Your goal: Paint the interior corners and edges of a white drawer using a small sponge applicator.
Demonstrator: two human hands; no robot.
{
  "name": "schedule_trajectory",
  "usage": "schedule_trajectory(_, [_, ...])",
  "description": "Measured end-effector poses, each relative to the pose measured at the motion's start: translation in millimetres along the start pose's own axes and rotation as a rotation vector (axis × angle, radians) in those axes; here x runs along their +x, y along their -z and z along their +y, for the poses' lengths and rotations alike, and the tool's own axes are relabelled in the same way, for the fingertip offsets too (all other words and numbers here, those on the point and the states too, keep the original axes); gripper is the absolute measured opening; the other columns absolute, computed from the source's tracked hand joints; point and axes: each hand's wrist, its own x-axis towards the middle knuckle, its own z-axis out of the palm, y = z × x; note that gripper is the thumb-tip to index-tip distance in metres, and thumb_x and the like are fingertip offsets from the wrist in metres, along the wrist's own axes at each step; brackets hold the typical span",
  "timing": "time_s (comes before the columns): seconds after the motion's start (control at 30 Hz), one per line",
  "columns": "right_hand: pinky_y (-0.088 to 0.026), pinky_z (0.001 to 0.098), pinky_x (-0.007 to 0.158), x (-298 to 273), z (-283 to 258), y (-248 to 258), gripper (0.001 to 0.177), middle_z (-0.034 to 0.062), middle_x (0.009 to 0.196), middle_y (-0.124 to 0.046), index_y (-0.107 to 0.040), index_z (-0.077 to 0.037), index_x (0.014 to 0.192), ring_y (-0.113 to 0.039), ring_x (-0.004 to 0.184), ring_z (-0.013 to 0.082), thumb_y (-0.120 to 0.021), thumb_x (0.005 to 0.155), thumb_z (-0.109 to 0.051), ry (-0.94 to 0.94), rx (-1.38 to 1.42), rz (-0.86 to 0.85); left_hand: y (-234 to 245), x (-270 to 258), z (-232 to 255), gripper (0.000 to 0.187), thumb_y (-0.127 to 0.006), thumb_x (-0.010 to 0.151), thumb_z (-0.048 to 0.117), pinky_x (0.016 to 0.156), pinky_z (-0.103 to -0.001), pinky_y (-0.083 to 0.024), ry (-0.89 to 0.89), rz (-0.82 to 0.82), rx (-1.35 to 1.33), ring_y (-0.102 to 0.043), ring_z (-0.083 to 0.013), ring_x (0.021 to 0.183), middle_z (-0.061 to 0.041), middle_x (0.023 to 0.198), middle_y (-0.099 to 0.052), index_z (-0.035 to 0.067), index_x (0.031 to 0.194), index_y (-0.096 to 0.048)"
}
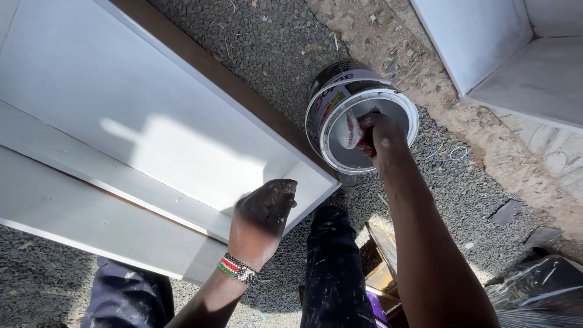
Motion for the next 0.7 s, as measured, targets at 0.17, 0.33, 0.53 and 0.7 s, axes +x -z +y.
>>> schedule_trajectory(0.17, [-0.052, 0.0375, 0.061, -50.6, -27.1, -16.7, 0.025, 0.0168, 0.106, -0.085, -0.078, -0.009, 0.120, -0.081, 0.086, 0.0354, -0.068, 0.097, -0.006, -0.220, 0.169, 0.009, 9.9, -26.4, -16.1, 0.034, -0.068, 0.114, 0.031, 0.081, -0.034, -0.072, 0.056, -0.081, 0.048, -0.095, -0.0177, 0.088, -0.007, 0.105, -0.097, 0.009, 0.125, -0.091])
schedule_trajectory(0.33, [-0.046, 0.0376, 0.055, -79.3, -40.4, -23.6, 0.036, 0.0211, 0.101, -0.077, -0.077, -0.001, 0.127, -0.072, 0.071, 0.0355, -0.061, 0.096, 0.002, -0.203, 0.063, -0.030, 19.9, -45.2, -25.2, 0.041, -0.067, 0.115, 0.044, 0.090, -0.031, -0.066, 0.131, -0.087, 0.000, -0.089, -0.0124, 0.090, 0.002, 0.097, -0.093, 0.012, 0.114, -0.093])
schedule_trajectory(0.53, [-0.020, 0.0313, 0.041, -50.6, -35.5, -19.7, 0.020, 0.0001, 0.059, -0.043, -0.057, -0.014, 0.070, -0.035, 0.044, 0.0136, -0.062, 0.090, -0.012, -0.192, -0.129, -0.096, 28.6, -63.2, -40.9, 0.033, -0.066, 0.118, 0.034, 0.084, -0.029, -0.065, 0.069, -0.040, -0.021, -0.085, -0.0098, 0.086, 0.004, 0.093, -0.089, 0.013, 0.116, -0.091])
schedule_trajectory(0.7, [-0.033, 0.0337, 0.049, -54.6, -43.7, -30.2, 0.020, 0.0019, 0.065, -0.055, -0.063, -0.015, 0.077, -0.048, 0.053, 0.0172, -0.071, 0.094, -0.022, -0.156, -0.305, 0.077, 44.1, -83.4, -54.0, 0.037, -0.068, 0.113, 0.040, 0.066, -0.031, -0.069, 0.277, 0.014, -0.073, -0.079, -0.0128, 0.065, 0.002, 0.088, -0.087, 0.014, 0.118, -0.094])
